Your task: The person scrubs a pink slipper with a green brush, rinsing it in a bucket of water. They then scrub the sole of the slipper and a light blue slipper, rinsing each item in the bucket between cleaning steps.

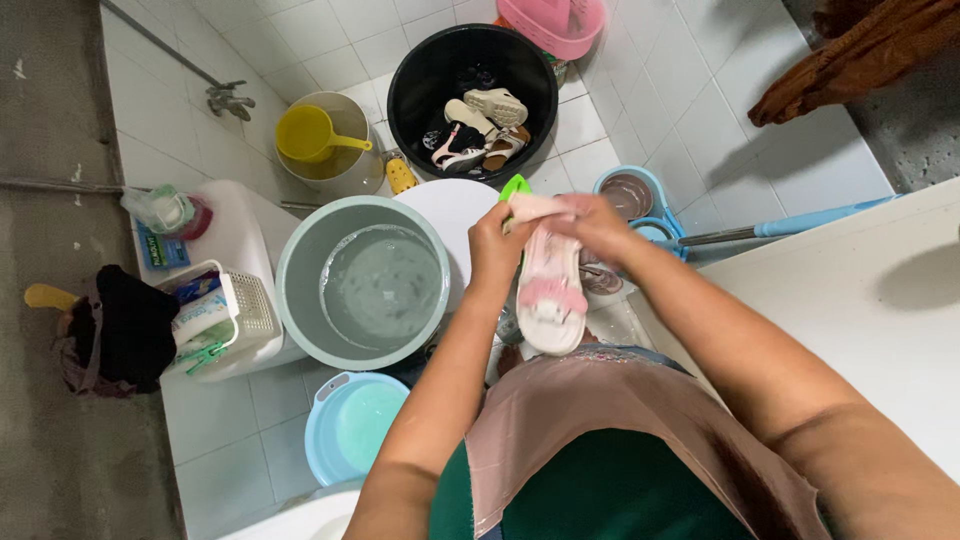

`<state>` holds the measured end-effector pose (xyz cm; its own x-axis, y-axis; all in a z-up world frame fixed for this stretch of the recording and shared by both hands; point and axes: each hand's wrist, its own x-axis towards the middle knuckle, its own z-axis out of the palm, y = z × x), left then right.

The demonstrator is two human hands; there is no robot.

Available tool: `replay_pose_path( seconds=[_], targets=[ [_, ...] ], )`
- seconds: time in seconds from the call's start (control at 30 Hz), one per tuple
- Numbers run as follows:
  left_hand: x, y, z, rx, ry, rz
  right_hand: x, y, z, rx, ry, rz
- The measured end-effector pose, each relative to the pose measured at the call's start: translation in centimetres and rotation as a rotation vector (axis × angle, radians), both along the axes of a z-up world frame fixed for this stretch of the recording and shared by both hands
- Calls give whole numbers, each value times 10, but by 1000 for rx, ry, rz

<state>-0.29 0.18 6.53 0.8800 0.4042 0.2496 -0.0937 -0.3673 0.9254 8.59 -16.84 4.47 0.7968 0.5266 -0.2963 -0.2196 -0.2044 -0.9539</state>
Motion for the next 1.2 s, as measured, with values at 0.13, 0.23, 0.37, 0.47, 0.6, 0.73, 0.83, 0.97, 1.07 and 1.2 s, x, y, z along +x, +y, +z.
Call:
replay_pose_path(
  seconds=[0.13, 0.23, 0.37, 0.47, 0.6, 0.73, 0.83, 0.97, 1.07, 1.2],
  targets=[
    [6, 2, -10, 32, 87, 30, -5, 8, -8, 18, 60, -71],
    [2, 3, -24, 134, -8, -10, 4, 10, -18, -3, 96, -152],
    [-8, 15, -25, 4, -34, -195, 13, -2, -27, -42, 121, -177],
    [-12, 12, -20, 4, -47, -156, 11, -3, -28, -44, 115, -162],
    [-10, 11, -13, -43, -108, -63, 12, 4, -21, 3, 102, -141],
    [-7, 12, -18, -175, -13, -32, -1, 10, -22, -37, 45, -95],
    [1, 15, -25, -382, 111, 18, -7, 14, -24, -14, 33, -91],
    [9, 18, -28, -403, 217, -47, -7, 15, -22, -75, -35, -91],
    [7, 17, -21, -451, 214, -169, -5, 14, -12, -123, -113, -27],
    [5, 10, -6, -745, 117, -135, -6, 19, 10, -126, -186, 43]
  ],
)
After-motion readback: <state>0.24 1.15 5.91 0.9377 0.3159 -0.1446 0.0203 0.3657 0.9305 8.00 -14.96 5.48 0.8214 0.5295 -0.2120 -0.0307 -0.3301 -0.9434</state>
